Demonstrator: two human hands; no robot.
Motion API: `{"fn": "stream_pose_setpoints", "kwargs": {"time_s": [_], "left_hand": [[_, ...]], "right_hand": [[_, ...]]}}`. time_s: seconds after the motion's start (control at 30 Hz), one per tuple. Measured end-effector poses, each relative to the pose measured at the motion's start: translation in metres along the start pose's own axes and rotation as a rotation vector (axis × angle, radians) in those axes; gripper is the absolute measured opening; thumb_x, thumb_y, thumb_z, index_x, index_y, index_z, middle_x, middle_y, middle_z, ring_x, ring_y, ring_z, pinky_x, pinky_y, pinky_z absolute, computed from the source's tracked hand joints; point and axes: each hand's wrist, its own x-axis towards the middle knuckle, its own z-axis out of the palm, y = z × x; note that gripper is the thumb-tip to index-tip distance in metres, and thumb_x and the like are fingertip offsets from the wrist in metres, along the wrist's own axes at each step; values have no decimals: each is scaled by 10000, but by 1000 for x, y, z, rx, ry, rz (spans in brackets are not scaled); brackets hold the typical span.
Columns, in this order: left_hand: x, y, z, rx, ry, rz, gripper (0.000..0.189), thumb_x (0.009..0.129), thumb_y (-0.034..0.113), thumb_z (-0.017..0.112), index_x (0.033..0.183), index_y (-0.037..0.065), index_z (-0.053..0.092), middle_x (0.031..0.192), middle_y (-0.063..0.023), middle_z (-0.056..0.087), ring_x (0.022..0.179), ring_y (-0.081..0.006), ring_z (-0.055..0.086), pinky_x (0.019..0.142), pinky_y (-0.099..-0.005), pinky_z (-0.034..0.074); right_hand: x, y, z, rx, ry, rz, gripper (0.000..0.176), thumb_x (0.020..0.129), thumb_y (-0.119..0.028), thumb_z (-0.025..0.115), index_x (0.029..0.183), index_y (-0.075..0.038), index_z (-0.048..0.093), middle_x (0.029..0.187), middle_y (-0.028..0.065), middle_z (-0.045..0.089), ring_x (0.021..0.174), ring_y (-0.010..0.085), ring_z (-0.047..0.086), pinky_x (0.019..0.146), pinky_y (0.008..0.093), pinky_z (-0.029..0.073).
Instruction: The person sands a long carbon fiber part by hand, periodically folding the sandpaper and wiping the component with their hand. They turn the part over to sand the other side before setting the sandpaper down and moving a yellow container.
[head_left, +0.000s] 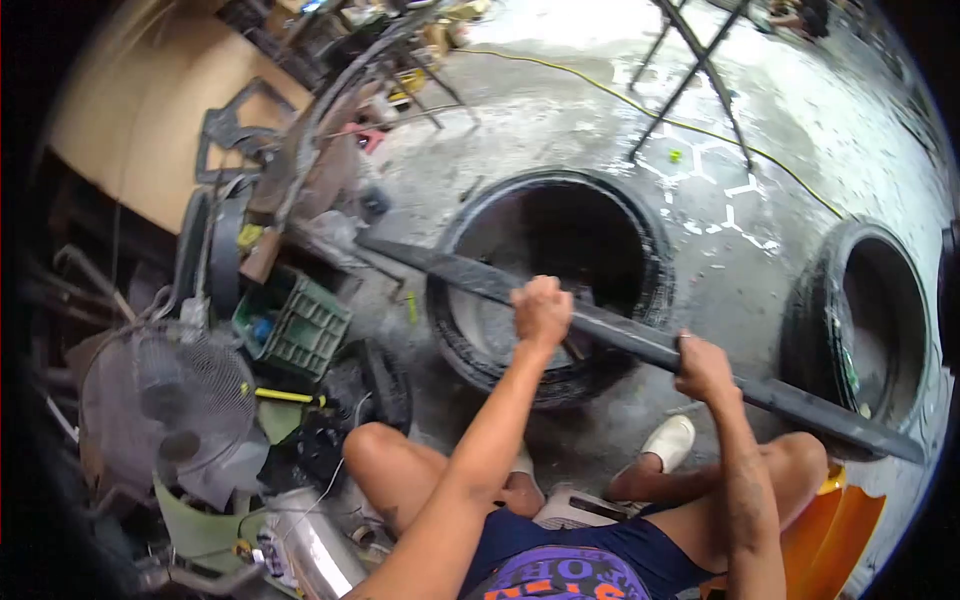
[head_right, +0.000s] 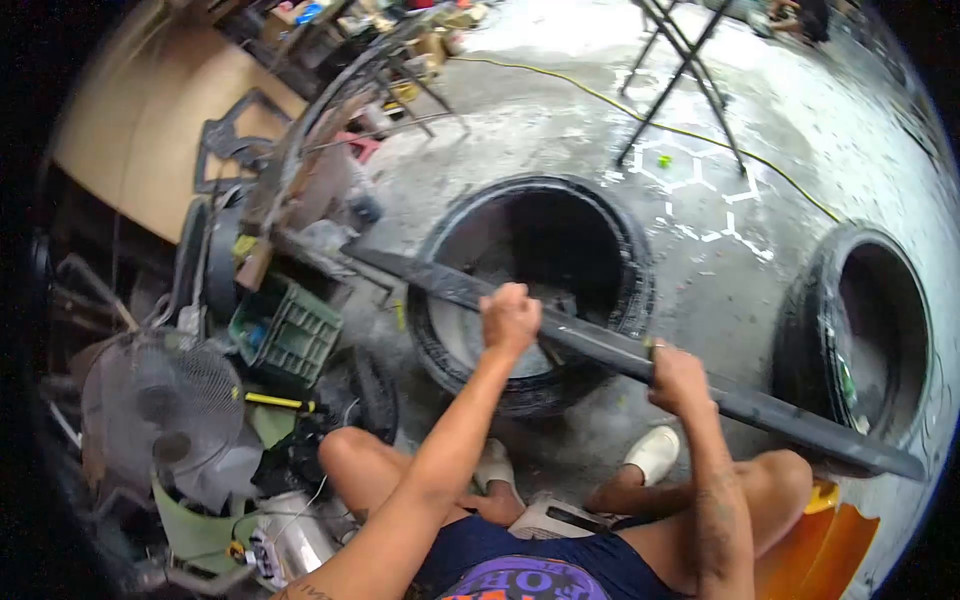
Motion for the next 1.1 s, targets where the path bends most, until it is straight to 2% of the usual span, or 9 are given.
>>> {"fn": "stream_pose_setpoints", "kwargs": {"time_s": [0.1,0.23,0.47,0.67,0.83,0.87,0.93,1.03,1.1], "left_hand": [[-21,25,17,116,79,-96,148,827,180,555,719,79,540,795,-127,591,810,-338,598,774,-503,404],[-57,107,25,-113,-38,231,117,796,151,570,715,97,505,762,-118,544,761,-330,553,721,-453,389],[-8,-22,4,94,76,-28,192,839,156,527,667,72,512,741,-142,573,735,-379,566,707,-527,392],[-67,133,31,-263,-90,278,111,783,185,584,728,102,536,768,-121,543,775,-321,560,698,-464,378],[-5,-29,-2,23,-97,-175,194,826,147,538,652,65,517,733,-137,601,683,-344,582,716,-495,404],[1,-50,-5,153,86,-51,211,848,140,526,658,50,522,736,-138,616,663,-347,590,725,-500,415],[-4,-32,11,-41,58,-154,230,857,185,559,663,66,523,767,-149,599,752,-353,600,746,-535,425],[-53,94,26,-109,-109,212,174,811,202,561,659,122,533,711,-93,570,766,-306,595,699,-491,402],[-46,73,21,-88,-54,228,164,810,199,572,669,124,539,707,-109,573,747,-314,594,719,-488,409]], "right_hand": [[6,0,13,-70,-84,-13,614,686,-145,717,1235,33,508,970,210,662,923,383,662,833,459,539],[5,1,13,-70,-131,-16,703,681,-159,728,1296,64,470,974,200,660,907,373,666,818,438,548],[2,-2,16,-61,-77,-37,706,648,-166,760,1255,62,479,971,201,660,907,376,672,816,441,547],[1,7,32,-29,23,-50,607,659,-134,736,1189,54,508,950,204,659,898,379,673,813,441,545],[0,0,25,-22,5,-53,540,673,-58,646,1184,43,501,922,216,655,873,399,654,805,468,533],[1,-1,21,-30,-16,-52,552,675,-84,672,1186,45,508,939,212,656,877,389,663,806,456,537],[2,-3,19,-37,-28,-65,566,677,-111,697,1189,47,515,956,207,657,881,379,671,808,445,542],[-1,4,29,-50,19,-106,698,650,-128,717,1282,67,494,958,210,656,879,373,671,800,436,542],[0,6,33,-55,31,-106,717,649,-133,725,1292,79,487,974,206,661,892,359,675,806,429,542]]}}
